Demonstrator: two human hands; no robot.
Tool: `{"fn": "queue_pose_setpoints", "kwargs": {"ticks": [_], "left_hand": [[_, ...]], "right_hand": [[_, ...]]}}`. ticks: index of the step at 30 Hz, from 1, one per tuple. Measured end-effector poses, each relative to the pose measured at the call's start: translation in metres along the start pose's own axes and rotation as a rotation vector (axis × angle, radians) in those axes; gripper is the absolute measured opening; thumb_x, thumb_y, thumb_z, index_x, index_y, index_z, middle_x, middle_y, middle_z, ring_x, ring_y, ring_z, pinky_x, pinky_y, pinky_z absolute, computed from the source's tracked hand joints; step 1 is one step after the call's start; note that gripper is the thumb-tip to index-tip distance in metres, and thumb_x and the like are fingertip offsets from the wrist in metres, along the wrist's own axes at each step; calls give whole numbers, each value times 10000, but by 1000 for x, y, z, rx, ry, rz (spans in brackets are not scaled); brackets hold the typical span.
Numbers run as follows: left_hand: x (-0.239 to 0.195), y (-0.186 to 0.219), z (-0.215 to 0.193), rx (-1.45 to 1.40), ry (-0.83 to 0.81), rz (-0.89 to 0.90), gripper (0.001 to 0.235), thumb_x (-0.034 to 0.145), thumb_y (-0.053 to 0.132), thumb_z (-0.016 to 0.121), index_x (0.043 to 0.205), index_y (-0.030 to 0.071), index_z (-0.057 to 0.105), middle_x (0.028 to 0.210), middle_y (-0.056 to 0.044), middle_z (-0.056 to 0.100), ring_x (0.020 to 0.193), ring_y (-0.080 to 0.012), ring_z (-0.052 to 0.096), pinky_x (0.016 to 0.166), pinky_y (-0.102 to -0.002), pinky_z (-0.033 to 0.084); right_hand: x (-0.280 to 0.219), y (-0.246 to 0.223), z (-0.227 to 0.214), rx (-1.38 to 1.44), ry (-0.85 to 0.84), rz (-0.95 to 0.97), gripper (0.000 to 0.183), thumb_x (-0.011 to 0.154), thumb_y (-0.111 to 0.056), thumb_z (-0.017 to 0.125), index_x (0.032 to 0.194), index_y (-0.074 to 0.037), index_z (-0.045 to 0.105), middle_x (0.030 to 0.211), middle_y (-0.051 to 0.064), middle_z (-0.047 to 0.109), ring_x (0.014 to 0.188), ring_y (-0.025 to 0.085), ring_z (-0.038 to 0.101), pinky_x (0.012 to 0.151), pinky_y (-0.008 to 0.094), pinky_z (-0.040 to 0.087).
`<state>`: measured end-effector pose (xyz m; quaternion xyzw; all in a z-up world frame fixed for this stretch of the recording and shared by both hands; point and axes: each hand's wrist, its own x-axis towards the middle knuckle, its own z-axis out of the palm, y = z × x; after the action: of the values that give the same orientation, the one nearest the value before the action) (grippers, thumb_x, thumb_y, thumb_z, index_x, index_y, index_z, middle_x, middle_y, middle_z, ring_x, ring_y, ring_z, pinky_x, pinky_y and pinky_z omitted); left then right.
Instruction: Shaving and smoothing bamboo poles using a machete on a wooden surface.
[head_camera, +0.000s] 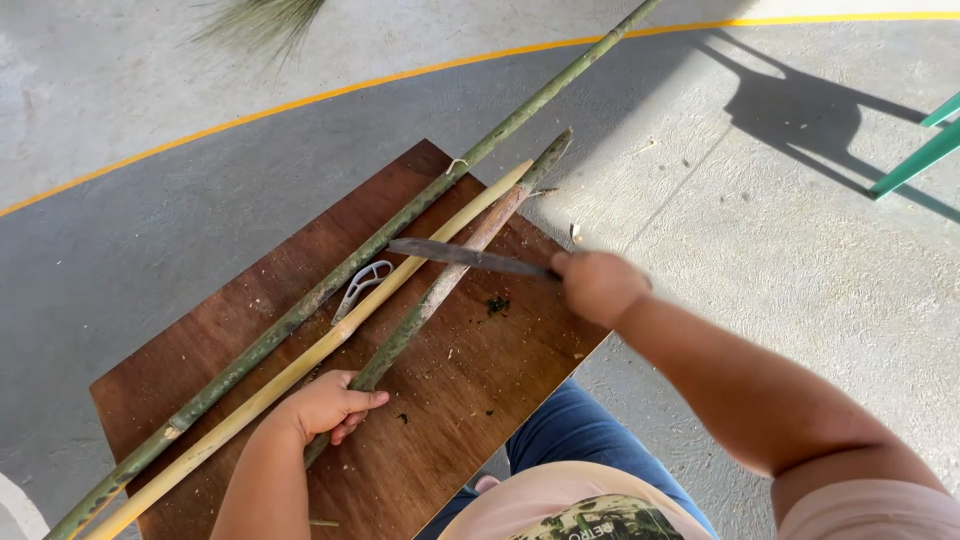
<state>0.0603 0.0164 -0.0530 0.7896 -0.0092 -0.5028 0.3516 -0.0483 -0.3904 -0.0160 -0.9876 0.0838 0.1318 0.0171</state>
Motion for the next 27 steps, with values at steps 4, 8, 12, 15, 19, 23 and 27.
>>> {"fn": "queue_pose_setpoints", "kwargs": {"ticks": [4,8,12,15,19,23,27], "left_hand": [[5,-5,5,21,-20,50,352,881,254,811,884,3,564,521,-47,514,376,-158,469,413,-324,419],[-3,10,6,8,13,1,325,866,246,804,1005,18,620,518,-39,485,386,-146,444,411,-326,379],[2,1,7,43,67,34,321,865,242,795,1040,105,564,512,-47,489,388,-152,456,429,-323,397],[8,0,3,49,-14,75,334,890,249,788,947,-12,588,502,-53,505,373,-155,466,423,-329,435],[9,-2,1,-24,-1,0,308,889,227,795,924,4,586,504,-42,508,375,-139,453,416,-339,395],[8,-1,3,1,-16,45,355,894,229,793,984,-29,568,504,-42,523,367,-147,470,431,-327,436],[6,7,0,-22,-18,9,403,880,226,795,1094,-51,596,504,-40,521,374,-142,471,428,-331,428]], "right_hand": [[6,15,-18,201,-36,265,354,1024,-141,491,1370,-131,569,1102,164,728,1000,334,746,874,476,609],[2,-6,-11,107,29,133,379,965,-96,517,1315,-197,620,1109,141,720,1037,318,703,908,458,570],[13,29,-24,246,16,327,465,1018,-77,443,1454,-218,520,1125,155,716,984,305,744,873,445,603],[0,23,-40,298,-33,467,345,1110,-244,396,1353,-120,607,1097,158,722,979,282,736,864,467,599],[3,17,-15,152,-50,312,331,1096,-259,414,1314,-188,652,1099,124,709,996,268,693,890,456,566],[10,39,-43,362,-91,499,375,1066,-123,442,1421,-175,552,1061,139,744,952,291,777,837,444,651],[-18,-6,-41,37,-139,193,283,1044,-329,531,1269,-196,639,1064,126,724,1005,293,699,903,452,576]]}}
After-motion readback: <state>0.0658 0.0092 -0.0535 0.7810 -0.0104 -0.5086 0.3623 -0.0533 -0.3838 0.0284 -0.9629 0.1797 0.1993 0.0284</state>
